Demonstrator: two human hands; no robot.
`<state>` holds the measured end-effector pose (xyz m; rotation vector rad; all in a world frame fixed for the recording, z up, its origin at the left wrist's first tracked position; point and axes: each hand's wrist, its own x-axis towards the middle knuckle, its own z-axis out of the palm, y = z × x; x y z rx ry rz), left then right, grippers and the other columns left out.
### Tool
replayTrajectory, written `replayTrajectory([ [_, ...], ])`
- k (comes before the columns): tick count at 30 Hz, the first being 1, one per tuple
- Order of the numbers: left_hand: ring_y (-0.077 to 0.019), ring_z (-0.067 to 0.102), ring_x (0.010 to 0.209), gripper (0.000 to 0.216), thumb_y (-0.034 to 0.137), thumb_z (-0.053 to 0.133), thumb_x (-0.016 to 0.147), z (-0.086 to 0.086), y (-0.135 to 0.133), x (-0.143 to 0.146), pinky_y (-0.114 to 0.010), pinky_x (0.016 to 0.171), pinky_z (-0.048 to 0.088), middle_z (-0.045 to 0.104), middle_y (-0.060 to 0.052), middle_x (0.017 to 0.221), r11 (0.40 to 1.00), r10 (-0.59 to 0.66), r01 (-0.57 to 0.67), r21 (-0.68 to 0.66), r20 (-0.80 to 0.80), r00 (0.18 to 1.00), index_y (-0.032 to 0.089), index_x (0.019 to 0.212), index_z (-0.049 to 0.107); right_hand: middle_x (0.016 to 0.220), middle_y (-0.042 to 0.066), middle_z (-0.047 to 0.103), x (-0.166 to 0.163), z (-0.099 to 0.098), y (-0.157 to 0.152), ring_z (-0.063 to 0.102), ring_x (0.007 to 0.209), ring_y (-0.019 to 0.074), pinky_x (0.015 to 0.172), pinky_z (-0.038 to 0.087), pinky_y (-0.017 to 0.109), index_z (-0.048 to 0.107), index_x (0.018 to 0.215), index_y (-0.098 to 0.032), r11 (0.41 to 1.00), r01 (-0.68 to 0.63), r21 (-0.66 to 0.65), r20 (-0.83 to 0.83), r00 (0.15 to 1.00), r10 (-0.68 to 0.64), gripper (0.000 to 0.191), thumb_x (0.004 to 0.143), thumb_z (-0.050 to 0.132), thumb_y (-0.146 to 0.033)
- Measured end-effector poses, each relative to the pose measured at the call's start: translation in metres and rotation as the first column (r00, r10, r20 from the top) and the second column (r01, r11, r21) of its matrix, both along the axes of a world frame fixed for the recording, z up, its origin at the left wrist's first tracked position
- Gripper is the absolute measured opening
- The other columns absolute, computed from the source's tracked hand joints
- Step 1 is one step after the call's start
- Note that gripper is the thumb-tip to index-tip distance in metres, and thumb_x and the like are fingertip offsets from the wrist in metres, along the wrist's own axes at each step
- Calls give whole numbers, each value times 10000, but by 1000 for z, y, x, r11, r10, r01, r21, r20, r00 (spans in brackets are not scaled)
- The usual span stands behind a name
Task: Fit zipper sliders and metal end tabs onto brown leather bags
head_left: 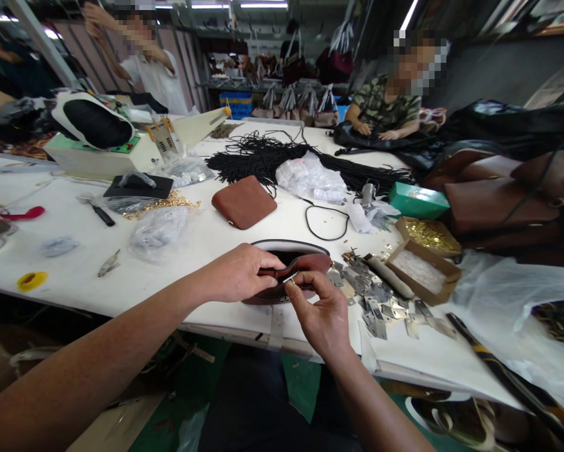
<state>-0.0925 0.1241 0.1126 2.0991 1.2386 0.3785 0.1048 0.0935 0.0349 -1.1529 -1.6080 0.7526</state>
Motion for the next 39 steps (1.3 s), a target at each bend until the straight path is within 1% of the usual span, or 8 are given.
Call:
replayTrajectory([
  [5,-168,671,770,262,361,812,772,-11,-12,8,-256,671,414,766,40,869,974,154,-145,173,-42,987,248,1001,753,858,2,723,3,6,-1,667,821,171,789,504,300,720,816,-225,999,-7,40,-42,999,9,91,900,752,-233],
  [11,-168,730,834,158,279,709,889,-25,-23,9,-260,727,476,799,28,926,936,116,-109,333,-4,993,257,1033,770,969,32,739,32,18,1,693,934,190,837,544,326,778,944,-255,953,-293,72,88,954,287,88,964,699,-223],
  [14,-166,741,801,175,221,686,871,-28,-29,12,-265,724,500,804,29,911,895,117,-107,433,3,993,254,1019,773,992,55,729,47,24,4,678,940,216,823,536,363,763,992,-250,938,-203,281,246,960,134,58,938,741,-248],
  [17,-163,743,768,204,168,674,843,-29,-37,17,-267,709,518,803,30,895,862,79,-77,501,17,997,248,1005,769,1166,112,724,57,34,7,638,1076,297,910,485,463,734,1156,-226,872,-193,450,459,887,-41,310,874,820,-324],
  [23,-159,743,774,176,141,644,871,-28,-51,20,-269,735,545,794,15,885,817,-11,5,577,7,1000,229,978,753,1043,52,781,62,55,-1,616,995,272,843,383,448,743,1136,-238,838,-416,354,702,710,56,231,942,750,-364],
  [27,-160,746,783,193,132,646,881,-29,-58,21,-274,739,556,795,13,898,792,-36,31,610,-5,999,228,1011,751,975,58,785,63,58,-9,597,934,269,796,341,430,759,1066,-229,864,-371,340,727,686,8,247,909,786,-417],
  [33,-155,752,786,180,131,655,897,-33,-62,24,-267,750,571,801,2,907,763,-40,30,645,1,999,216,1009,766,853,44,769,64,55,-9,613,873,230,788,311,394,741,961,-212,856,-456,243,759,639,126,132,974,717,-341],
  [39,-159,756,838,169,211,614,984,-35,-63,21,-268,811,574,810,-22,972,791,-39,44,610,-21,999,217,1048,771,790,48,732,63,47,-8,588,817,214,759,316,389,721,875,-205,836,-474,276,753,647,119,219,1029,605,-309],
])
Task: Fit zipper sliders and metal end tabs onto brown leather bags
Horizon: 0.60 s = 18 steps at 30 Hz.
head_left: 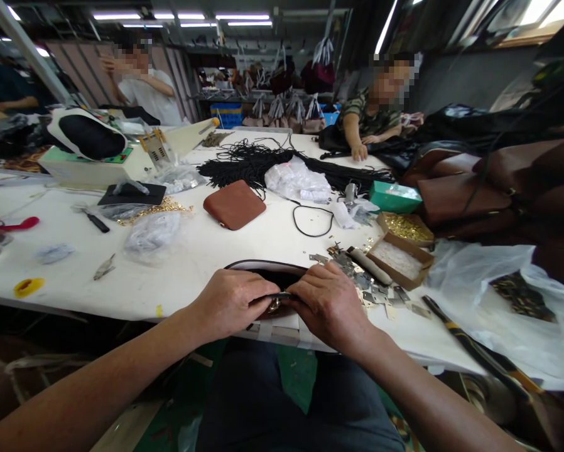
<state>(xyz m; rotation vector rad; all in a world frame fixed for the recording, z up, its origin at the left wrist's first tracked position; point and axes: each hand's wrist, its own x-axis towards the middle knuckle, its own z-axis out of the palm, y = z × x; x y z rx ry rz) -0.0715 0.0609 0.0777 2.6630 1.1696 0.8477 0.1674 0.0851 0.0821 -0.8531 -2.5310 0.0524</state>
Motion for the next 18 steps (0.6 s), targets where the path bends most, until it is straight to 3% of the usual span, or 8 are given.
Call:
replayTrajectory([
  [6,-165,739,794,180,222,603,997,-3,-3,-1,-278,755,545,802,-28,919,998,42,-42,-38,-3,999,208,1062,770,739,47,705,-2,0,0,571,776,200,742,311,386,706,832,-206,1000,-18,3,-26,999,18,260,1037,577,-297],
  [10,-183,749,849,170,216,642,958,14,-2,4,-287,795,533,814,-7,966,971,105,-104,-216,-10,994,229,1053,782,782,44,730,2,4,4,607,810,206,769,336,371,717,850,-204,998,-39,-56,-55,998,36,207,1010,641,-311],
  [15,-159,738,908,206,253,650,951,56,-6,8,-252,834,512,810,34,1035,872,19,-4,-489,27,999,270,1101,790,787,-5,733,14,23,-5,622,749,167,712,361,307,736,873,-229,953,-35,-299,-116,993,0,176,995,675,-339],
  [18,-161,737,881,206,247,663,917,70,-15,11,-238,779,518,810,35,1004,763,47,19,-646,85,995,262,1071,799,713,-31,694,20,34,-19,582,653,135,614,326,277,704,800,-230,913,-41,-406,-147,989,-21,282,1028,614,-369],
])
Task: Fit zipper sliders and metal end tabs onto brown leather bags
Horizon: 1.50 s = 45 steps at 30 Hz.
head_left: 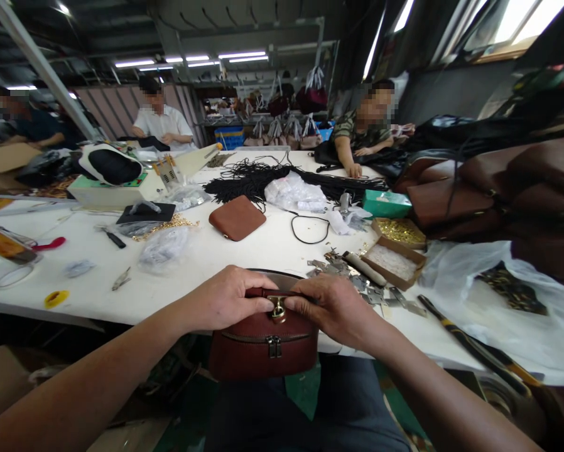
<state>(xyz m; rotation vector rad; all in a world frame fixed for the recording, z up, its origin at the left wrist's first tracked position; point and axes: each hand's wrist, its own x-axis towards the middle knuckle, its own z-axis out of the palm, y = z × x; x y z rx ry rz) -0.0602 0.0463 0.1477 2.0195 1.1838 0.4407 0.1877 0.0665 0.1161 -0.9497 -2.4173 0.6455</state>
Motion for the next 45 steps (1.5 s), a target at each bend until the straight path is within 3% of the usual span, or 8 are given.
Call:
replayTrajectory([
  [5,-202,744,810,212,297,688,871,4,-14,14,-260,679,532,815,-24,922,964,111,-82,-252,101,989,199,1024,796,699,-27,684,8,2,-16,580,627,139,582,355,267,724,801,-235,998,46,-46,-70,996,-49,284,1026,606,-363],
  [8,-215,746,848,270,318,725,843,0,-18,22,-282,736,551,819,-45,957,957,162,-120,-264,144,976,182,1065,797,911,21,753,10,-4,-26,668,835,200,729,469,313,763,990,-255,978,183,102,-190,968,-161,103,959,713,-340],
  [12,-228,746,928,315,334,743,833,-10,-23,27,-309,828,565,818,-45,1021,958,198,-161,-238,143,970,177,1100,799,1069,90,742,5,-22,-53,657,1034,272,915,496,425,732,1055,-244,871,417,258,-439,854,-278,151,916,759,-296],
  [17,-220,738,902,378,337,713,857,-9,-34,34,-299,788,558,811,-53,1040,958,207,-182,-220,97,974,169,1190,774,976,45,734,-13,-50,-77,678,877,201,775,523,329,702,1023,-248,940,341,13,-543,792,-280,84,940,697,-239],
  [25,-217,743,910,443,254,683,850,-2,-46,46,-287,751,576,808,-49,1078,951,205,-175,-255,93,974,195,1285,738,792,-1,723,-18,-52,-79,661,722,161,662,486,275,680,811,-220,900,354,-254,-644,633,-430,98,896,720,-247],
  [35,-249,735,1121,425,245,669,888,7,-50,61,-347,1014,573,778,-12,1244,979,171,-172,-110,-18,985,248,1308,740,694,-9,695,-1,-48,-75,611,619,147,586,414,267,682,797,-222,892,368,-264,-487,747,-452,192,923,694,-367],
  [42,-227,735,1134,422,241,665,918,10,-52,68,-307,1014,567,765,7,1280,986,151,-156,-66,-68,986,267,1335,724,698,-10,701,3,-44,-76,603,615,132,568,436,239,652,770,-200,861,156,-484,-632,619,-467,183,893,709,-323],
  [45,-219,733,1143,416,224,644,926,11,-53,72,-301,1025,559,761,11,1290,990,138,-141,-12,-108,984,273,1331,727,679,-13,691,5,-46,-75,574,586,125,547,410,237,682,785,-194,849,161,-504,-600,641,-478,178,890,718,-334],
])
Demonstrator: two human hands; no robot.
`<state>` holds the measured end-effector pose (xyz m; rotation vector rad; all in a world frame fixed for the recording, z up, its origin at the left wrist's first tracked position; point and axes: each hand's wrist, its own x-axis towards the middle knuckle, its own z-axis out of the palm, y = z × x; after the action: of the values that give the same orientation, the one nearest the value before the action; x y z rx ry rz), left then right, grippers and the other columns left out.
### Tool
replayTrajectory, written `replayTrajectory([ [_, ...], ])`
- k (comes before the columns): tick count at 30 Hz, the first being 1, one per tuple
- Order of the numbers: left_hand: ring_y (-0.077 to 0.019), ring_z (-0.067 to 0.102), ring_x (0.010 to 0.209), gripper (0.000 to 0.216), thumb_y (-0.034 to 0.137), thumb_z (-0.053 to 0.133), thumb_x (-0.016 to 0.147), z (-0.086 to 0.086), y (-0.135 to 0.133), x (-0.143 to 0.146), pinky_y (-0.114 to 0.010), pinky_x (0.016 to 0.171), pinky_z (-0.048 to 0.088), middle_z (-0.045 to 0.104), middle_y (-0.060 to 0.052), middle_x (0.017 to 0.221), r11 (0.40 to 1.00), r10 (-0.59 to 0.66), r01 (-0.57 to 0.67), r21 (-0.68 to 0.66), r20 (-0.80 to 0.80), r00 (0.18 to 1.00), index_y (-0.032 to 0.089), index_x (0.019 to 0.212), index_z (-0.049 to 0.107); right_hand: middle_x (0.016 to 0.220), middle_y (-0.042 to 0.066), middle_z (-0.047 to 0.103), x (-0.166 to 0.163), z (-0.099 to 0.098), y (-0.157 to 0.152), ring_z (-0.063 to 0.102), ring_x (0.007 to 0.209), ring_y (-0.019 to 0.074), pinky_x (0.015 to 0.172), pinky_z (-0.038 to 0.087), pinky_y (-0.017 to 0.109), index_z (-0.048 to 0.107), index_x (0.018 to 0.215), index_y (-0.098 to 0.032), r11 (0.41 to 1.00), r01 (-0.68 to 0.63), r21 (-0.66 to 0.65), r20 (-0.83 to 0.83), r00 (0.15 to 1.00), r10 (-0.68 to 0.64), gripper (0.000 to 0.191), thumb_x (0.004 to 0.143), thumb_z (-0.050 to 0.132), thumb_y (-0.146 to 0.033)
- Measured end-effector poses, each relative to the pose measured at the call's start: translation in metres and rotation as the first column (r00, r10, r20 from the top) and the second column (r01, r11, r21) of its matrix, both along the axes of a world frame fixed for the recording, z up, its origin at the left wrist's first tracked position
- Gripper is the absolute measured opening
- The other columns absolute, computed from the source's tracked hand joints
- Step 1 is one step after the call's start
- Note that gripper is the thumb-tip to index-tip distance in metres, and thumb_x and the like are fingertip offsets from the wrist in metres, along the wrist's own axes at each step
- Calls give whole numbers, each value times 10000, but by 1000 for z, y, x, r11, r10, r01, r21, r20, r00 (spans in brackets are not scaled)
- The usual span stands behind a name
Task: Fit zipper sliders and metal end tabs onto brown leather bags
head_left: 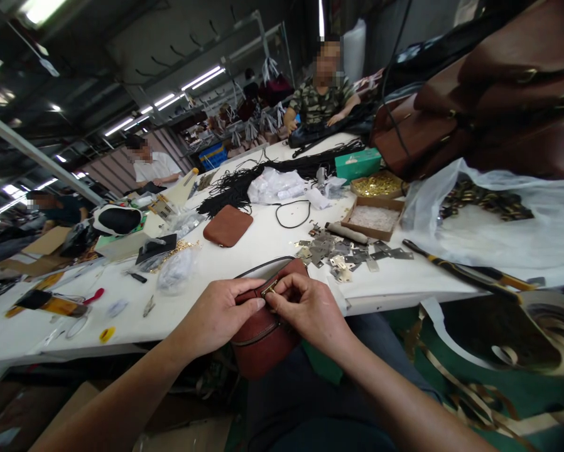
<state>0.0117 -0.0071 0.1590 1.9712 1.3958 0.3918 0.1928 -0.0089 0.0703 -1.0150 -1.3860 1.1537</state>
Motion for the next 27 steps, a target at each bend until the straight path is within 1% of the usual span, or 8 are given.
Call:
replayTrajectory([
  [3,-221,726,1161,400,244,650,929,2,-1,2,-311,1075,536,759,9,1294,998,12,-9,63,-40,999,272,1319,736,664,-12,672,4,-1,-1,553,591,125,541,357,246,679,733,-200,998,-1,60,170,985,-9,269,947,661,-361],
  [7,-222,721,1172,384,273,632,950,6,-1,4,-317,1107,516,749,16,1313,994,-25,32,105,-66,997,286,1319,738,683,-1,651,9,2,-3,547,607,127,577,309,270,642,755,-206,977,-65,202,414,910,-25,383,1053,515,-410],
  [10,-218,724,1164,403,255,634,944,7,0,4,-301,1089,524,752,25,1307,998,-27,29,59,-39,999,286,1335,727,727,14,669,8,3,-3,573,639,140,602,270,295,620,838,-208,955,-90,283,567,819,-91,347,1079,464,-403],
  [12,-213,729,1155,429,238,635,938,5,0,3,-285,1055,541,752,35,1305,1000,-16,16,9,1,1000,290,1356,711,735,20,670,5,2,-3,582,655,148,612,255,307,598,852,-210,942,-85,326,606,783,-139,345,1091,430,-394],
  [14,-210,733,1146,441,230,637,933,3,0,3,-277,1033,550,750,40,1307,1000,4,-3,-16,32,999,295,1365,703,730,18,660,2,0,-2,582,659,147,617,257,307,573,845,-213,934,-71,351,597,785,-164,354,1099,400,-389],
  [17,-215,729,1156,442,234,644,930,1,0,2,-290,1046,544,744,36,1319,999,33,-33,0,32,999,296,1363,703,711,8,631,-2,-3,-1,566,642,137,616,273,293,541,813,-216,935,-51,351,542,825,-158,373,1102,383,-391],
  [22,-222,725,1170,437,260,654,935,-1,0,0,-308,1065,541,737,30,1332,999,47,-48,15,45,998,300,1367,699,724,10,619,-5,-5,-4,582,652,129,641,332,266,541,788,-213,962,-7,275,396,912,-106,401,1099,380,-408],
  [27,-230,740,1128,428,270,663,935,-3,0,1,-324,1061,554,757,19,1291,999,45,-45,1,52,998,282,1361,705,684,-5,597,-8,-9,-7,557,629,125,629,336,263,514,735,-217,975,19,223,270,960,-80,397,1077,426,-397],
])
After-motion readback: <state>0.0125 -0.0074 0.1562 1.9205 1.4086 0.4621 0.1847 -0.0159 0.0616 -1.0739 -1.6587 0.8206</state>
